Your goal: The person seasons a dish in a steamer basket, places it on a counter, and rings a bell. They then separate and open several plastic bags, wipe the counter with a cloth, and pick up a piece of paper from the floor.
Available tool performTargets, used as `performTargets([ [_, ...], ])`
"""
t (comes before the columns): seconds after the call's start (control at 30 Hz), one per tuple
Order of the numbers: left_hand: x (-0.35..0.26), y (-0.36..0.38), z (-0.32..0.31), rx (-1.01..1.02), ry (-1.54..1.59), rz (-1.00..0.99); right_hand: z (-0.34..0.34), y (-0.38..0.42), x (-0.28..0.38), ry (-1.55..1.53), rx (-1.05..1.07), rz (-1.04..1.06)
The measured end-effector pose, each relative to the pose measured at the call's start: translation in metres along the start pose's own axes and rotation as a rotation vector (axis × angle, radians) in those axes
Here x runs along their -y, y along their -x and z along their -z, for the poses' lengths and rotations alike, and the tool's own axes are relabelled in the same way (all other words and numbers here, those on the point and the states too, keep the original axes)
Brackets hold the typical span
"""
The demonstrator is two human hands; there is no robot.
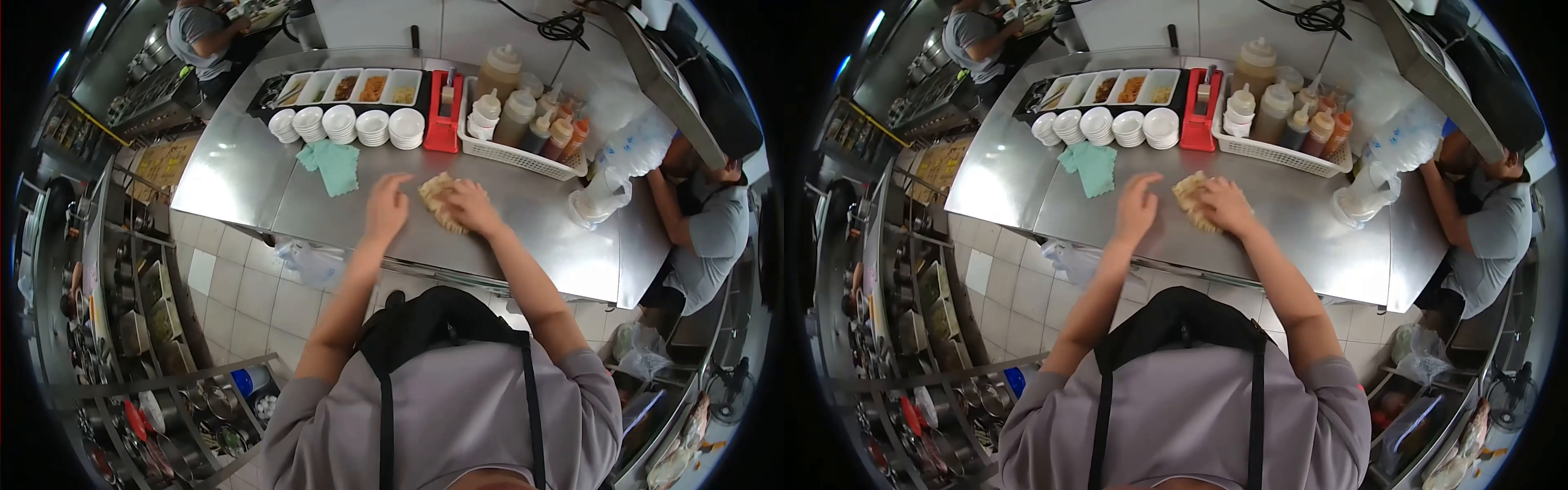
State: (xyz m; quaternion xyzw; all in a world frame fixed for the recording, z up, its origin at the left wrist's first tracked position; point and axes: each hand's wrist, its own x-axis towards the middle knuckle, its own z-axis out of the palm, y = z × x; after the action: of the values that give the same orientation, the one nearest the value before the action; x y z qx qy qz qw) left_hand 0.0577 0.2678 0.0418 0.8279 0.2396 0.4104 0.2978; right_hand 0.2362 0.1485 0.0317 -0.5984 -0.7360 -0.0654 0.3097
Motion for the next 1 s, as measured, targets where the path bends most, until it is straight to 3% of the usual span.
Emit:
performTargets([
  [0.13,0.061,-0.015,0.055,-0.058,-0.455,0.075,-0.003,-0.009,-0.045,0.098,-0.075,-0.709],
  [0.17,0.073,-0.016,0.060,-0.069,-0.464,0.083,-0.013,-0.012,-0.046,0.091,-0.071,-0.694],
  [0.23,0.091,-0.012,0.073,0.039,-0.428,0.136,-0.038,-0.011,-0.038,0.465,-0.169,-0.648],
  [0.33,0.122,-0.019,0.091,0.055,-0.234,0.315,-0.078,-0.038,-0.024,0.323,-0.196,-0.508],
  [0.37,0.129,-0.017,0.100,0.062,-0.239,0.318,-0.089,-0.049,-0.016,0.223,-0.109,-0.488],
  [0.43,0.135,-0.016,0.126,-0.395,0.347,0.679,-0.110,-0.080,0.000,0.197,-0.062,-0.485],
  [0.5,0.131,-0.011,0.173,-0.598,0.610,0.729,-0.134,-0.109,0.017,0.174,-0.023,-0.481],
  [0.6,0.091,-0.008,0.246,-0.726,0.793,0.693,-0.171,-0.139,0.053,0.395,0.104,-0.413],
  [0.63,0.086,-0.006,0.264,-0.716,0.813,0.638,-0.177,-0.148,0.080,0.385,0.176,-0.347],
  [0.7,0.072,-0.002,0.289,-0.706,0.766,0.639,-0.228,-0.151,0.118,0.093,-0.037,-0.122],
  [0.77,0.065,0.003,0.304,-0.676,0.708,0.638,-0.211,-0.169,0.169,-0.565,0.341,0.233],
  [0.8,0.055,0.005,0.309,-0.685,0.701,0.635,-0.206,-0.171,0.182,-0.571,0.342,0.243],
  [0.87,0.036,0.001,0.322,-0.754,0.648,0.805,-0.204,-0.188,0.200,-0.905,0.467,0.264],
  [0.9,0.042,0.005,0.330,-0.774,0.635,0.799,-0.202,-0.195,0.199,-0.909,0.377,0.153],
  [0.93,0.051,0.013,0.336,-0.654,0.677,0.736,-0.197,-0.198,0.188,-0.912,0.292,0.041],
  [1.0,0.053,0.020,0.343,-0.492,0.660,0.676,-0.162,-0.227,0.153,-0.418,0.336,0.123],
])
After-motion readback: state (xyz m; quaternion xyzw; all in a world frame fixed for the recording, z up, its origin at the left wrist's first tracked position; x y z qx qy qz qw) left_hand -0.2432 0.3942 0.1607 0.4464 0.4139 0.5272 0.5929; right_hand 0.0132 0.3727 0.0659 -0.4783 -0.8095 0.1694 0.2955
